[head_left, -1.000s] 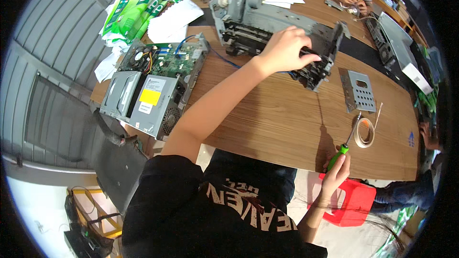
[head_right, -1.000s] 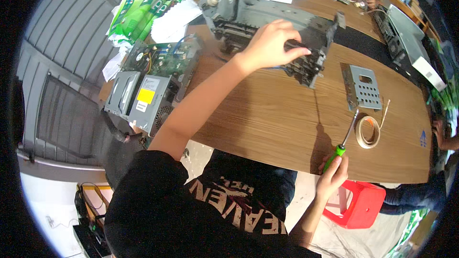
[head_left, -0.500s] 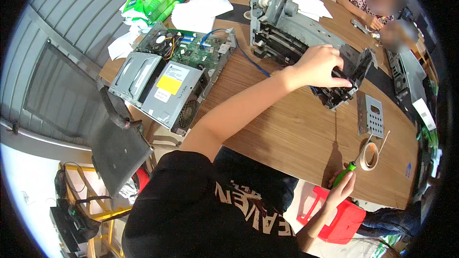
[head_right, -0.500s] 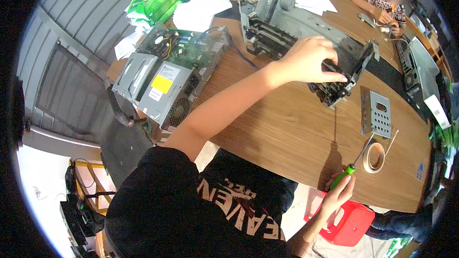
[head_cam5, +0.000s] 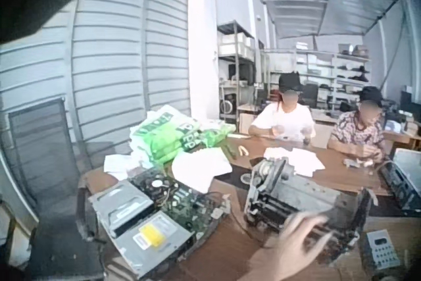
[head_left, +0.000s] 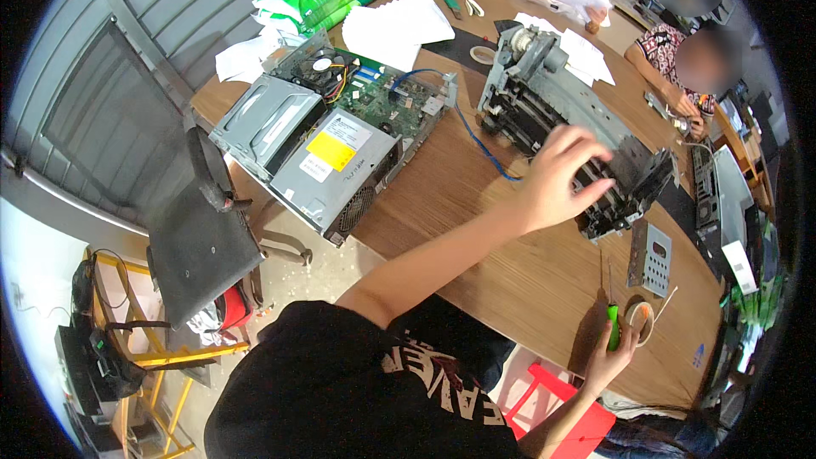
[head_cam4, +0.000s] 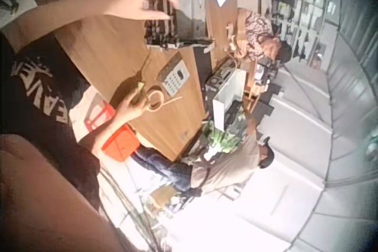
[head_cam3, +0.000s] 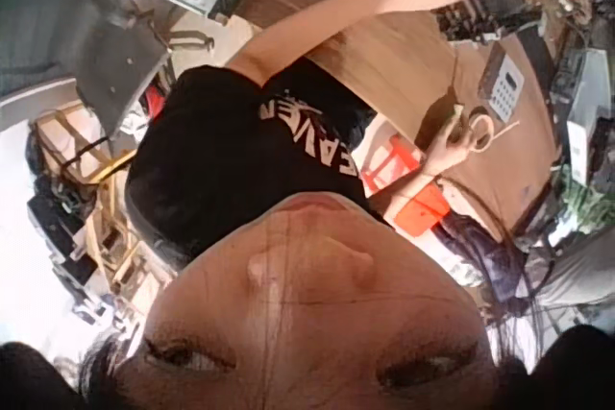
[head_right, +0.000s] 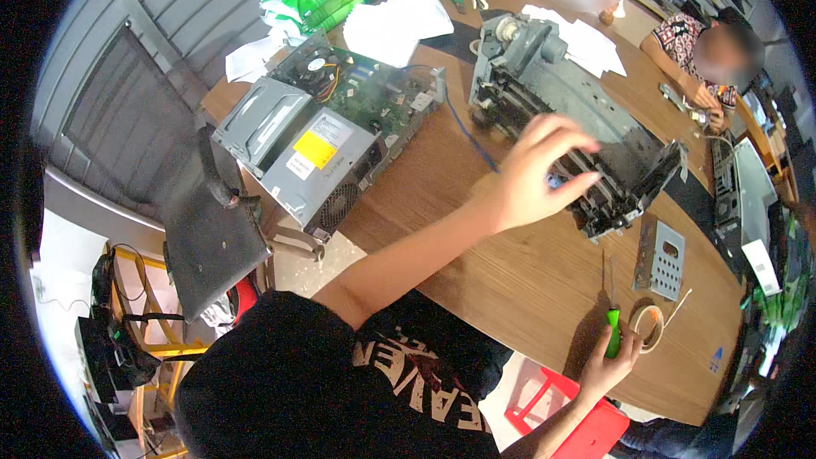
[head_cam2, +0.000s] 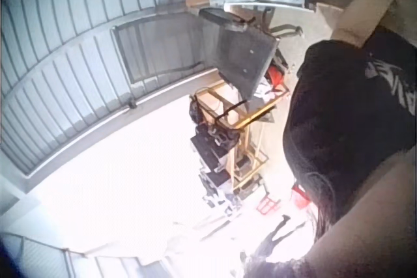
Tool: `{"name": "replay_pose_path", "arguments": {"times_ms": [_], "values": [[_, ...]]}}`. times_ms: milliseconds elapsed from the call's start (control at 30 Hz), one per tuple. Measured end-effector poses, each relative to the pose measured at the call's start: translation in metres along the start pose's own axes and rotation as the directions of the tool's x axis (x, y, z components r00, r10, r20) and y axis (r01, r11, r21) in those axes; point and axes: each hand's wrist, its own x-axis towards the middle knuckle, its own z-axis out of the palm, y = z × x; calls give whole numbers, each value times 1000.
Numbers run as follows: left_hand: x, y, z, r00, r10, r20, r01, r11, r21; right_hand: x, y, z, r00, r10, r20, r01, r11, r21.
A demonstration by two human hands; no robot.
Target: The person uses a screwdriver to remove screws from the internal chassis of a printer and then moves electronic components on a wooden table.
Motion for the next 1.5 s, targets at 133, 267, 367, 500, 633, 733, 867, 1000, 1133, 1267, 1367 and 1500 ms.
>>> {"name": "replay_pose_path", "arguments": {"times_ms": [133,267,367,500,633,733,867,1000,1133,1267,1367,1500], "values": [[-38,29,-88,988,-129,80,111,974,195,8,15,3,996,-3,-85,-6,994,-109],[-58,76,-197,964,-257,71,157,762,629,9,23,8,995,-68,-80,53,984,-170],[-73,89,-249,948,-309,80,94,510,855,6,31,11,999,-14,-53,6,989,-148],[-96,79,-248,913,-396,100,109,472,875,3,30,16,977,-156,-145,113,956,-271],[-120,45,-243,980,-182,74,17,453,891,0,36,20,985,-88,-147,55,975,-214],[-116,45,-234,990,-140,27,36,426,904,-1,40,20,989,-73,-126,43,974,-222],[-118,46,-229,988,-152,-16,77,406,911,1,30,16,994,-25,-103,2,977,-213],[-119,39,-229,991,-134,-10,63,392,918,0,37,14,998,16,-68,-29,982,-186],[-120,23,-240,981,-178,-75,135,356,925,3,32,10,998,16,-61,-26,987,-156],[-109,-1,-251,985,-114,-130,162,343,925,4,26,12,996,-1,-84,-15,982,-190],[-104,-16,-258,987,-81,-138,157,328,931,5,27,12,998,25,-57,-35,983,-182],[-107,-26,-263,976,-82,-200,216,353,910,6,27,13,997,-18,-71,5,984,-180]]}}
